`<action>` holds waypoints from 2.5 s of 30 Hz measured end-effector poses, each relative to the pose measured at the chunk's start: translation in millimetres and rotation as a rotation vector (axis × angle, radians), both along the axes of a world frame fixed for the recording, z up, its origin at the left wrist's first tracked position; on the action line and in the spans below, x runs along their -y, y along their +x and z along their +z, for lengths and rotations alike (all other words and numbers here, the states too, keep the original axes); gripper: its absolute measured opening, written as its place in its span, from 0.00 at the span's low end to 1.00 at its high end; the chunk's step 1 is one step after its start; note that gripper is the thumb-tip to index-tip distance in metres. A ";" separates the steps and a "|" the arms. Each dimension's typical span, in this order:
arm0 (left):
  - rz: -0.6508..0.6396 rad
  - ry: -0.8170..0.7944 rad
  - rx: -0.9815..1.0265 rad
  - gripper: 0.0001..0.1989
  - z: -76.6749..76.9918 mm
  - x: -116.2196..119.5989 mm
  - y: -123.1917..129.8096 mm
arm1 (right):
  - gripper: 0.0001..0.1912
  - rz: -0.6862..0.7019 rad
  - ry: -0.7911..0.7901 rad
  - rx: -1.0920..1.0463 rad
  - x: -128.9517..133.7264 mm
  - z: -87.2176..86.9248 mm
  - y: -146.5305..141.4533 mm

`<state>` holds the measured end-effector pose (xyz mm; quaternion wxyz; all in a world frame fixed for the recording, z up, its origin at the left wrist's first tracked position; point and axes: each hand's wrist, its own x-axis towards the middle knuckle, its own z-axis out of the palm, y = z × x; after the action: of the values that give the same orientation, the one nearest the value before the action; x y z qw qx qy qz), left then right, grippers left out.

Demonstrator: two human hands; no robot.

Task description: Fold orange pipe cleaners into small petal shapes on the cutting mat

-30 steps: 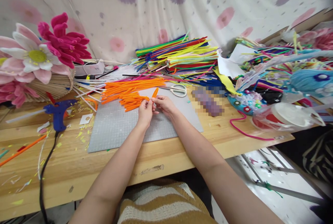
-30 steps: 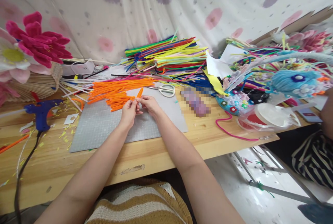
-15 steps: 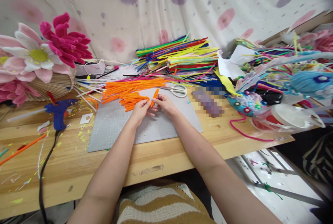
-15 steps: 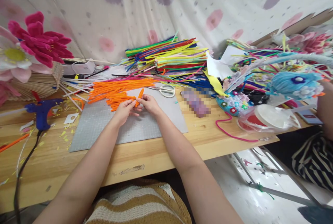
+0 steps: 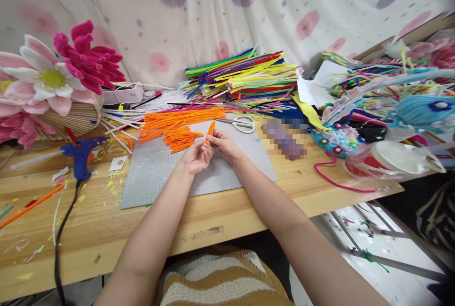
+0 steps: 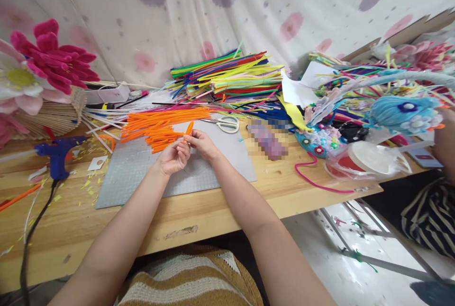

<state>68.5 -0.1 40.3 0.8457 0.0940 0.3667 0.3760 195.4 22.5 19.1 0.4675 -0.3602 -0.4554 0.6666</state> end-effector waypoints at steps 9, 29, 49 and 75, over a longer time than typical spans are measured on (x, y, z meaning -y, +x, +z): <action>0.170 0.307 -0.515 0.03 -9.1 -1.5 6.8 | 0.18 -0.053 0.002 0.058 -6.0 -5.4 8.9; 0.079 0.461 -0.500 0.05 -11.4 0.9 11.1 | 0.15 0.021 -0.023 0.136 -10.0 -4.0 15.7; 0.253 1.010 -1.201 0.08 -20.9 8.1 17.7 | 0.13 -0.091 -0.033 0.143 -10.5 -0.9 14.6; 0.285 0.240 -0.572 0.06 -8.0 -0.6 22.6 | 0.18 -0.064 -0.049 0.081 -4.6 -5.4 3.8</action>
<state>91.1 0.5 32.3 0.6307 0.2423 0.5516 0.4892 199.2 27.1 13.7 0.4606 -0.4127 -0.4458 0.6471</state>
